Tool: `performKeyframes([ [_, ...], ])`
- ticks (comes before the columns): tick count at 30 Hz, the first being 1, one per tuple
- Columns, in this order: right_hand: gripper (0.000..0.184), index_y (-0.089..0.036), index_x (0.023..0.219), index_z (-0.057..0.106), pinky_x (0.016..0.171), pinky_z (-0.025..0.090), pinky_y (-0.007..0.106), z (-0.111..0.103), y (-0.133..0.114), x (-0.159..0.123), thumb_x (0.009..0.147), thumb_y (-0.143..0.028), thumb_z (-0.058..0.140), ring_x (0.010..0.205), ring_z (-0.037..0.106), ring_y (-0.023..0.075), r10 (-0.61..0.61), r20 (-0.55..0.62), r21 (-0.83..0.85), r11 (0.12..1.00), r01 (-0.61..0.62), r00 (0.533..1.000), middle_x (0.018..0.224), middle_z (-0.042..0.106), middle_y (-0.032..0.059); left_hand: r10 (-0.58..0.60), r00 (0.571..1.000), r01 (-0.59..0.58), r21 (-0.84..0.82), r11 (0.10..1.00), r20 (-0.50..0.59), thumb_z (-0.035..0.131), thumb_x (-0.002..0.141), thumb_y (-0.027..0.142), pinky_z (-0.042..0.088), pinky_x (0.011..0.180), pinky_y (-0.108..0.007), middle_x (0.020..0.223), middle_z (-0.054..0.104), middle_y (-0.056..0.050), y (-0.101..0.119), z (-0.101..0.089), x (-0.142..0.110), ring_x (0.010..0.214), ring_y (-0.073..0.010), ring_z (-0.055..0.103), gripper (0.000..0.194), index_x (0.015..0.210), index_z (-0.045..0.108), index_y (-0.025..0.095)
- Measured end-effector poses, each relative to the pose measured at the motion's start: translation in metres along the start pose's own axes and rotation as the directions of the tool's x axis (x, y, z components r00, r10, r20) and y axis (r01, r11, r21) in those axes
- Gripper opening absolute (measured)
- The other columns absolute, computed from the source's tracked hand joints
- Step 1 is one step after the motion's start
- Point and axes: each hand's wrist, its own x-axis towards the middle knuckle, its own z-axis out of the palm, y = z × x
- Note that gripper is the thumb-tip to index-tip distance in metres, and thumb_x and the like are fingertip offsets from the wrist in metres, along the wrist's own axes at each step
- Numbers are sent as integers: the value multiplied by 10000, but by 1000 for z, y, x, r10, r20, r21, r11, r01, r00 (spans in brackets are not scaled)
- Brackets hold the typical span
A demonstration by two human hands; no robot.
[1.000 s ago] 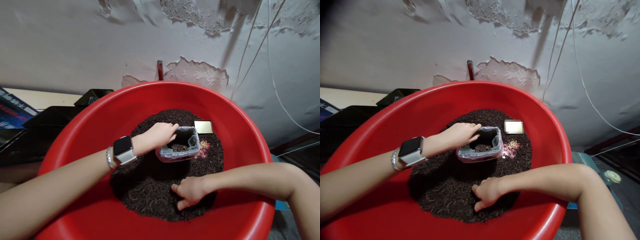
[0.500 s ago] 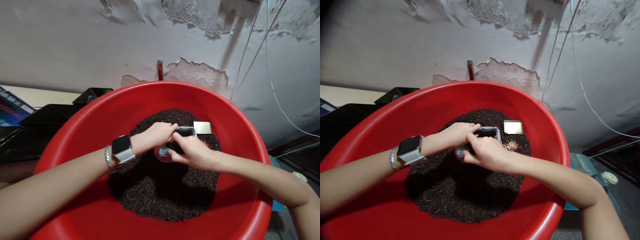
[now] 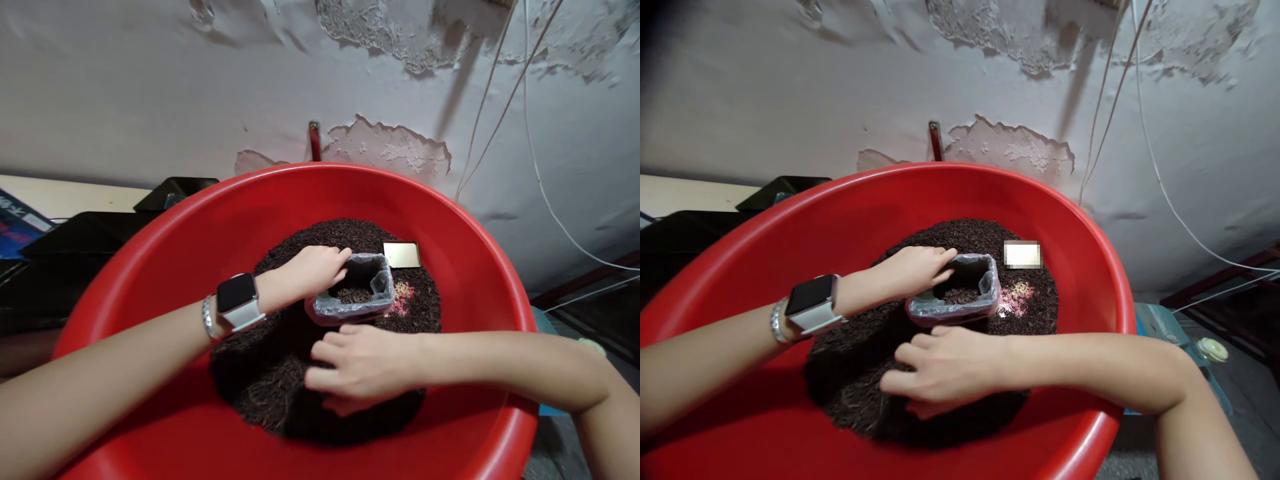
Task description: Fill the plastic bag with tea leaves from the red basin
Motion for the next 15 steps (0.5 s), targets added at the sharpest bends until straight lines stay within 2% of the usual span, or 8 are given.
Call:
performKeyframes([
  [3, 557, -158, 1201, 447, 698, 457, 353, 34, -8, -7, 815, -558, 472, 955, 513, 249, 29, 260, 70, 996, -49, 965, 1177, 497, 145, 4, 1000, -4, -2, 1000, 7, 419, 887, 270, 462, 653, -312, 933, 654, -110, 1, -2, -1, 821, -249, 640, 230, 1059, 507, 145],
  [5, 613, -162, 1255, 417, 724, 480, 402, 52, -9, -11, 816, -589, 443, 1053, 490, 293, 75, 373, 84, 990, -115, 925, 1277, 438, 173, 8, 1000, -8, -2, 1000, 9, 416, 887, 268, 464, 652, -317, 933, 656, -115, 1, -4, -2, 828, -256, 642, 224, 1048, 510, 142],
  [8, 567, -154, 1220, 454, 721, 501, 407, 64, -9, -13, 817, -552, 470, 1047, 511, 293, 106, 411, 117, 979, -168, 906, 1249, 460, 173, 9, 1000, -9, -13, 1000, 14, 417, 887, 263, 465, 653, -321, 937, 655, -124, 2, -5, -2, 831, -260, 641, 222, 1042, 510, 134],
  [11, 515, -138, 1171, 487, 675, 515, 370, 63, -11, -10, 801, -495, 522, 943, 566, 272, 139, 430, 152, 963, -223, 892, 1144, 520, 155, 8, 1000, -8, -16, 1000, 14, 428, 883, 258, 466, 657, -328, 944, 653, -132, 3, -6, -2, 830, -265, 641, 223, 1039, 509, 121],
  [15, 538, -123, 1184, 486, 683, 519, 377, 58, -14, -7, 808, -507, 497, 947, 584, 292, 169, 487, 172, 943, -284, 857, 1130, 537, 170, 9, 1000, -9, -3, 1000, 9, 422, 883, 268, 470, 650, -332, 944, 655, -128, 4, -7, -2, 823, -268, 642, 231, 1036, 506, 116],
])
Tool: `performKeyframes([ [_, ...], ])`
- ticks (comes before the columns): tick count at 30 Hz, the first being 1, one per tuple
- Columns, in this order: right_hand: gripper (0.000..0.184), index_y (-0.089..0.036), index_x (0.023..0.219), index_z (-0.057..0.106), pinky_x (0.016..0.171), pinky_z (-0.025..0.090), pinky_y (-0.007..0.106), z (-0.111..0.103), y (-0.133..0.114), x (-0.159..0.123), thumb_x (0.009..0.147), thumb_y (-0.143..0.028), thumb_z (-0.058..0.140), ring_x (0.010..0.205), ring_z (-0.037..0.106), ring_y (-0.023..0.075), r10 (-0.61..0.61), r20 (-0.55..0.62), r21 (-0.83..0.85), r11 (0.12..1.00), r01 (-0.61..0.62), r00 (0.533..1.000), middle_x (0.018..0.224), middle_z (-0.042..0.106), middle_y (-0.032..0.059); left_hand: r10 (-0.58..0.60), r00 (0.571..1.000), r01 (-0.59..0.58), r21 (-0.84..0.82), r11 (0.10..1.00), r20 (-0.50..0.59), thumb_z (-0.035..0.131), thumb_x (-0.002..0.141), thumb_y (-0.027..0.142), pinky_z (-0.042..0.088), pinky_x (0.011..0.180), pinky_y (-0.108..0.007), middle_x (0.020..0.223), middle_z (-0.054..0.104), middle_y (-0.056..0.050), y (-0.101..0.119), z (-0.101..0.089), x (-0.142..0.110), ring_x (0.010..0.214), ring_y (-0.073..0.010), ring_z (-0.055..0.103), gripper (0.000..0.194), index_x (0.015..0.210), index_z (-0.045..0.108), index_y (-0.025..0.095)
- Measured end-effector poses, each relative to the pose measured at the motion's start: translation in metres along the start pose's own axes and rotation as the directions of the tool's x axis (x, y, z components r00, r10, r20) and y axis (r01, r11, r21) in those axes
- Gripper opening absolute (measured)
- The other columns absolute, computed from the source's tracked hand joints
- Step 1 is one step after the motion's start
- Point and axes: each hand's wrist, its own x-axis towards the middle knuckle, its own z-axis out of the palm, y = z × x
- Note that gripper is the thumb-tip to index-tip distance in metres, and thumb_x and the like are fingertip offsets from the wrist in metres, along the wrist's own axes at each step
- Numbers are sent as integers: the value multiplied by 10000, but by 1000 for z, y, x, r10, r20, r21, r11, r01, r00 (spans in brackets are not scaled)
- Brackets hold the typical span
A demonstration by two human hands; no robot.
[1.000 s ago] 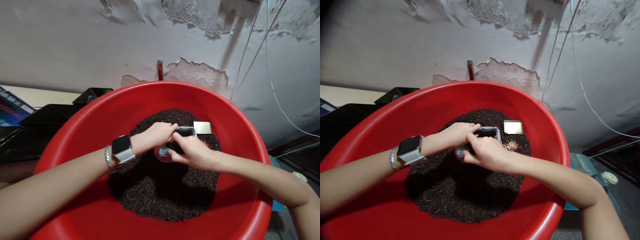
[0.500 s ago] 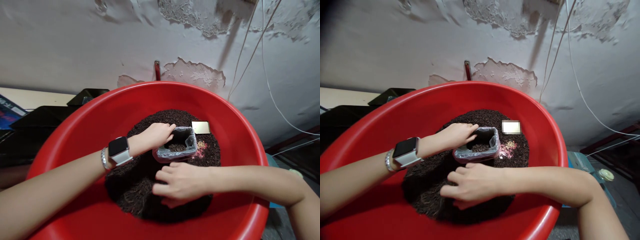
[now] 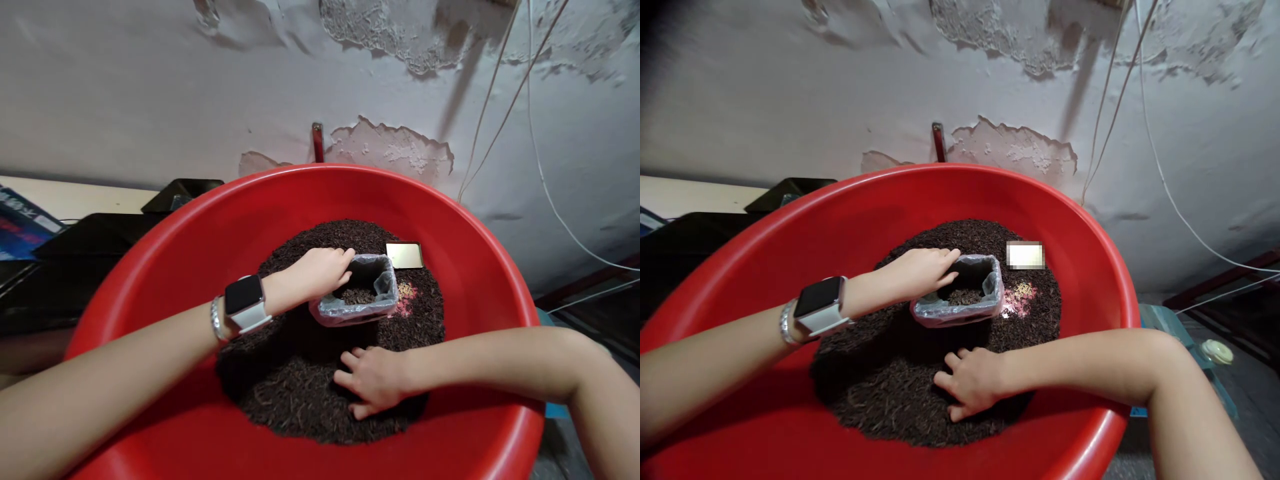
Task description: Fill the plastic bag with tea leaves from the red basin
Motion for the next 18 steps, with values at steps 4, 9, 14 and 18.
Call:
performKeyframes([
  [4, 565, -112, 1234, 451, 644, 520, 374, -1, -1, 0, 835, -512, 443, 879, 619, 281, 54, 119, 61, 996, -61, 991, 1105, 562, 184, -2, 1000, 2, 8, 1000, 6, 426, 881, 273, 473, 647, -333, 949, 653, -129, 0, 1, 0, 823, -269, 641, 236, 1037, 504, 116],
  [9, 586, -112, 1189, 485, 817, 478, 443, 6, 4, 0, 777, -526, 530, 1082, 517, 330, 0, -90, -2, 1000, 0, 996, 1219, 490, 204, -1, 1000, 1, 6, 1000, 13, 438, 880, 262, 473, 675, -324, 971, 649, -135, 0, 1, 0, 848, -260, 638, 249, 1066, 488, 105],
  [14, 717, -124, 1325, 370, 876, 429, 536, 13, 10, 1, 774, -558, 521, 1249, 338, 401, 2, -175, 11, 1000, 0, 985, 1392, 321, 227, 0, 1000, 0, -17, 1000, 15, 434, 885, 263, 469, 682, -327, 967, 643, -141, 1, 0, 0, 855, -263, 636, 235, 1052, 491, 107],
  [18, 656, -97, 1239, 444, 807, 483, 459, 9, 8, 2, 759, -529, 558, 1119, 486, 359, 28, -79, 80, 997, -22, 996, 1287, 421, 244, 0, 1000, 1, -36, 999, 20, 442, 883, 255, 464, 685, -328, 973, 638, -147, 1, -1, 0, 865, -266, 634, 238, 1062, 489, 106],
])
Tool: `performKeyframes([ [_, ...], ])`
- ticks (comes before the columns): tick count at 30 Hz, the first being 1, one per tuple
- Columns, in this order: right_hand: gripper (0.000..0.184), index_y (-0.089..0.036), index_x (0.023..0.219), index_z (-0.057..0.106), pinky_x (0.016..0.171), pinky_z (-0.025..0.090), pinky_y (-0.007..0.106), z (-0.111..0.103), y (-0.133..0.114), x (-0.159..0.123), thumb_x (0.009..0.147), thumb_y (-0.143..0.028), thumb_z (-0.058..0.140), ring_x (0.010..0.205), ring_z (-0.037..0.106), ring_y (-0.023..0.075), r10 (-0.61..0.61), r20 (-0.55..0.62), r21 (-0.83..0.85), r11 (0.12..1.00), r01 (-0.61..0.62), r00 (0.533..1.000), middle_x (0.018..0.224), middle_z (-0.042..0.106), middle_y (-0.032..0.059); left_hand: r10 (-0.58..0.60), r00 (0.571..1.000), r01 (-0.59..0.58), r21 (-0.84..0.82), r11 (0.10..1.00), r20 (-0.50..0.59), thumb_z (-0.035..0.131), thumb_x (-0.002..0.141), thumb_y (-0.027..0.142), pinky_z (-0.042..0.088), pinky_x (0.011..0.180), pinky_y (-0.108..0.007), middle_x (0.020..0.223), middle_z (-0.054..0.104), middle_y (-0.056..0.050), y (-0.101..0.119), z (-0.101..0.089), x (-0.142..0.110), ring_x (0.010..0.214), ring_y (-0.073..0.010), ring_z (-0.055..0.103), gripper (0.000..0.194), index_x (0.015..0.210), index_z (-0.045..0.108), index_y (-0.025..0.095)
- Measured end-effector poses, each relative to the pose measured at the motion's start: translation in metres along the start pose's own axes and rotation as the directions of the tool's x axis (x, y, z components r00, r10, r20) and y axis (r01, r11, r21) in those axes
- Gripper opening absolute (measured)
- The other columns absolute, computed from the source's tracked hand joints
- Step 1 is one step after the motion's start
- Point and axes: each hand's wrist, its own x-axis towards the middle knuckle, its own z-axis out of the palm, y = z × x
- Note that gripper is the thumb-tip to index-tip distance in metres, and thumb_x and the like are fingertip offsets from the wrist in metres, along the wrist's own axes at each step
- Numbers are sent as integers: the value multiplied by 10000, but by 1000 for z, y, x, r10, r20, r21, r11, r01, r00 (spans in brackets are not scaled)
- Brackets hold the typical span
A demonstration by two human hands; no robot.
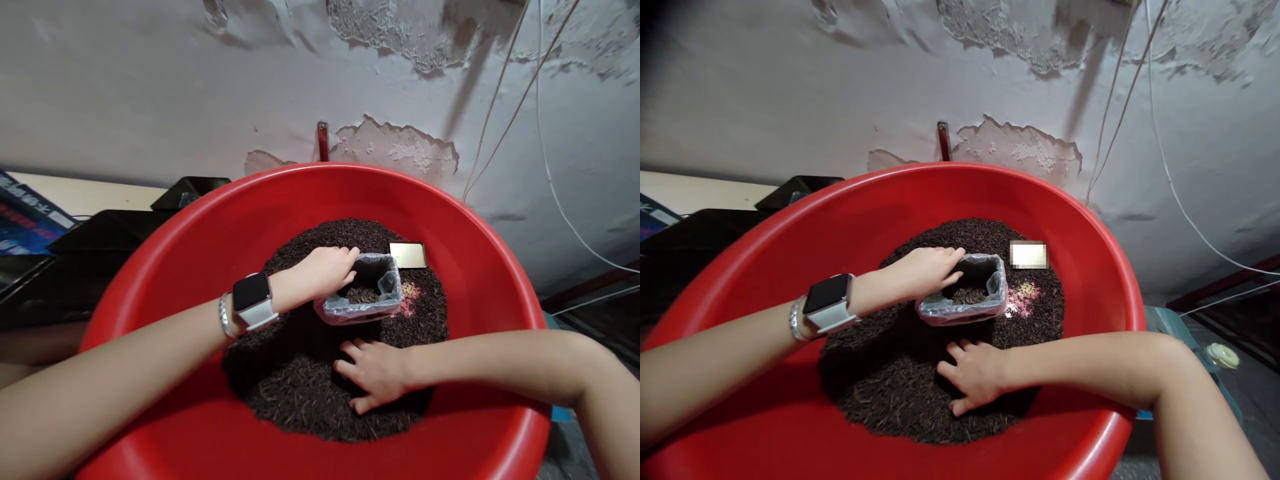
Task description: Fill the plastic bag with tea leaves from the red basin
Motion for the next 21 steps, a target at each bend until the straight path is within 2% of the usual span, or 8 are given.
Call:
performKeyframes([
  [5, 672, -109, 1228, 434, 705, 514, 408, -7, -1, 1, 732, -536, 586, 954, 602, 319, 85, 127, 103, 990, -98, 988, 1233, 471, 247, 10, 1000, -9, 16, 1000, -10, 438, 883, 255, 459, 681, -313, 967, 643, -132, -1, 2, 0, 848, -251, 633, 236, 1060, 488, 106],
  [13, 730, -66, 1293, 364, 650, 515, 418, -9, -2, 4, 766, -549, 512, 872, 645, 335, 140, 281, 186, 962, -197, 949, 1021, 636, 214, 5, 1000, -5, 9, 1000, -8, 441, 882, 262, 457, 663, -312, 950, 644, -130, -1, 1, -1, 832, -252, 631, 224, 1037, 492, 108],
  [18, 653, -103, 1244, 434, 654, 514, 422, -6, -4, 1, 780, -560, 475, 870, 646, 329, 153, 288, 194, 957, -214, 945, 997, 645, 194, 0, 1000, 0, 8, 1000, -1, 434, 884, 265, 458, 677, -308, 959, 643, -135, 0, 1, 0, 841, -245, 630, 223, 1038, 490, 114],
  [21, 603, -119, 1190, 489, 701, 515, 410, 0, -4, 0, 781, -561, 489, 933, 623, 314, 128, 198, 181, 970, -165, 972, 1078, 601, 194, 9, 1000, -9, 12, 1000, -8, 430, 883, 258, 460, 666, -330, 948, 643, -137, -1, 2, 0, 833, -266, 630, 226, 1038, 489, 105],
])
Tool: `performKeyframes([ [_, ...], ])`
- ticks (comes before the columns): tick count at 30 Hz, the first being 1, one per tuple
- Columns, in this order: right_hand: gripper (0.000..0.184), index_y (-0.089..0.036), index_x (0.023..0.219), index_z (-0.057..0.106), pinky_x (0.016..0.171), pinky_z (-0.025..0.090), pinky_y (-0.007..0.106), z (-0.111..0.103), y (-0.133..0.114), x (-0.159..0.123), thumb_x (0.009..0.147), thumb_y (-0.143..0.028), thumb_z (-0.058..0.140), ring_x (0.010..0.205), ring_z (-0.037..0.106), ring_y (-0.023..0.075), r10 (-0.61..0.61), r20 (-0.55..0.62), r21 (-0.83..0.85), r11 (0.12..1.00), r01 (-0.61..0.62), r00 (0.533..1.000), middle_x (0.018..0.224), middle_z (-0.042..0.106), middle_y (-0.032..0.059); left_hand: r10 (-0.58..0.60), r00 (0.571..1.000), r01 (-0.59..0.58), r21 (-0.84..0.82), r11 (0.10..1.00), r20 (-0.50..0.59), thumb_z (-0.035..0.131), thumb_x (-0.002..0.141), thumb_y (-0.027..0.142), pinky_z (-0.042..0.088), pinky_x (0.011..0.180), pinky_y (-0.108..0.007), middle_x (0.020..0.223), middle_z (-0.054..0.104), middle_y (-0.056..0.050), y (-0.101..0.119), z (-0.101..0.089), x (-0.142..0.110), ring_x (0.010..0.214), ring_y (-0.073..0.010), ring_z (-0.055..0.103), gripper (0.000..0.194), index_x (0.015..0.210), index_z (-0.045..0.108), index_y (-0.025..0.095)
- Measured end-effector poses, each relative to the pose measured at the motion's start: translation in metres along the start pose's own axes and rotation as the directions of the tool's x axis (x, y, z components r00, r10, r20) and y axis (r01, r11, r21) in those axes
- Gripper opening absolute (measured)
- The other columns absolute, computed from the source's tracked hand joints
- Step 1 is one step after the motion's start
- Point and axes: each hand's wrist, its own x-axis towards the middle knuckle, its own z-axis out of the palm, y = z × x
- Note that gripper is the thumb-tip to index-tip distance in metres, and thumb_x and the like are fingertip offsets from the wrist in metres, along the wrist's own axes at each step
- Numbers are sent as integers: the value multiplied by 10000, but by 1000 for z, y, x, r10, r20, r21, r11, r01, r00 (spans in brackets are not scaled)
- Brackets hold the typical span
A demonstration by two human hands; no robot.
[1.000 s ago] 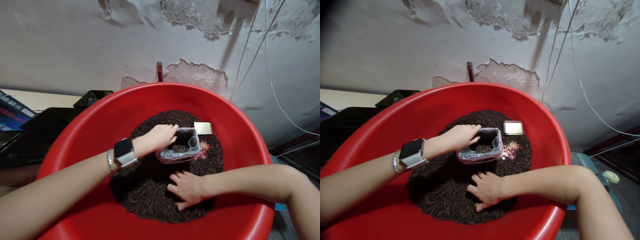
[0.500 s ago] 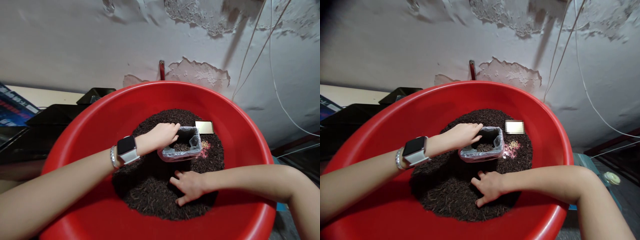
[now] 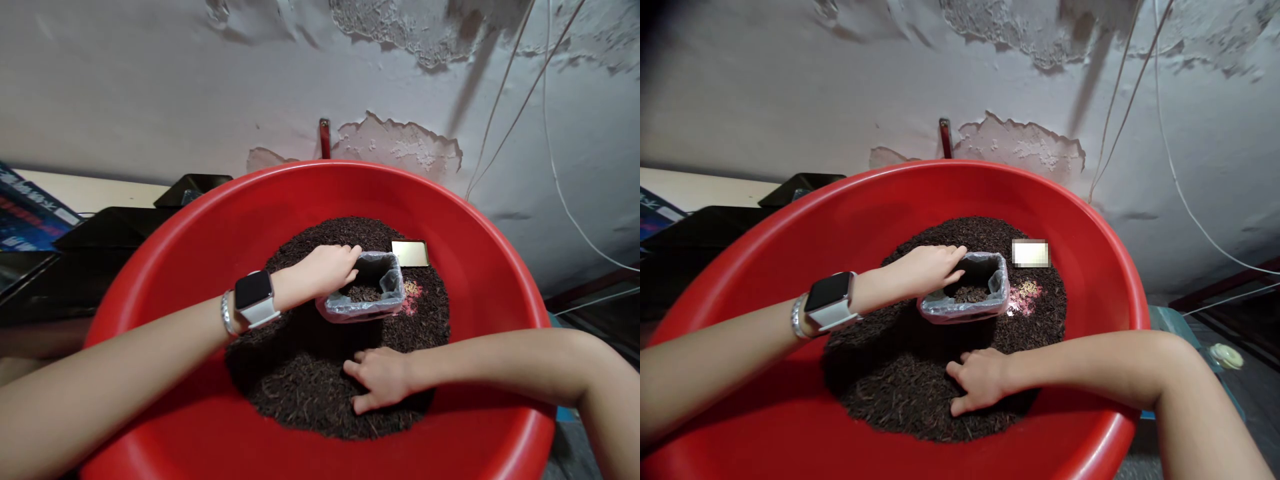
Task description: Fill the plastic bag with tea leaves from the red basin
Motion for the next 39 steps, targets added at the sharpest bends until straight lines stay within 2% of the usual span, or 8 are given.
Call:
performKeyframes([
  [4, 566, -97, 1164, 505, 732, 515, 396, 3, 0, 0, 784, -516, 523, 979, 600, 309, -59, -60, -33, 998, 57, 996, 1131, 561, 208, 9, 1000, -9, 3, 1000, -13, 429, 883, 255, 459, 660, -331, 949, 641, -132, 0, 1, 0, 836, -269, 629, 229, 1041, 490, 102],
  [12, 540, -100, 1196, 476, 594, 513, 389, -9, -10, -5, 823, -490, 480, 812, 661, 326, -18, 64, -61, 998, 22, 998, 925, 668, 185, 1, 1000, -1, 9, 1000, 4, 428, 886, 266, 455, 664, -318, 952, 645, -129, 1, -1, 0, 828, -251, 627, 237, 1048, 490, 104],
  [16, 444, -126, 1108, 521, 521, 467, 318, -31, -21, -14, 840, -477, 478, 714, 666, 277, -130, -44, -176, 977, 120, 991, 815, 679, 130, 2, 1000, -2, 5, 1000, -1, 429, 887, 263, 458, 671, -320, 958, 644, -129, 0, 0, -1, 835, -253, 628, 241, 1055, 489, 102],
  [23, 201, -138, 973, 501, 538, 382, 254, -89, -12, -42, 868, -299, 445, 675, 589, 154, -195, -538, -253, 965, 64, 820, 831, 633, 70, -10, 1000, 10, -3, 1000, -15, 440, 882, 257, 469, 693, -309, 970, 638, -129, -1, 4, 1, 856, -243, 629, 235, 1061, 485, 110],
  [28, 247, -105, 1003, 522, 795, 412, 369, -97, 5, -42, 830, -281, 508, 964, 511, 237, -208, -677, -375, 923, -87, 706, 1033, 558, 151, -17, 1000, 17, 0, 1000, 1, 487, 839, 200, 475, 680, -310, 984, 633, -120, -4, 9, 3, 850, -245, 633, 215, 1042, 480, 128],
  [34, 315, -133, 1066, 533, 851, 401, 361, -70, -18, -39, 843, -354, 506, 1058, 442, 241, -545, -377, -516, 795, 319, 749, 1195, 480, 151, -18, 1000, 18, 23, 1000, -6, 430, 888, 266, 476, 666, -318, 953, 641, -128, 1, 1, 0, 831, -251, 635, 233, 1049, 485, 107],
  [36, 511, -159, 1201, 481, 819, 433, 379, -54, -22, -36, 796, -459, 564, 1087, 442, 263, -538, -207, -453, 793, 407, 817, 1298, 413, 161, -23, 1000, 22, 28, 999, 1, 433, 886, 271, 475, 659, -320, 953, 642, -126, 2, -1, -1, 824, -254, 635, 237, 1050, 488, 108],
  [39, 829, -238, 1376, 323, 820, 442, 512, -30, -19, -27, 676, -510, 675, 1216, 364, 380, -326, 84, -343, 878, 335, 942, 1443, 238, 187, -20, 1000, 19, 28, 999, 2, 432, 885, 274, 475, 651, -327, 956, 642, -123, 2, -1, -1, 825, -261, 635, 236, 1043, 492, 110],
])
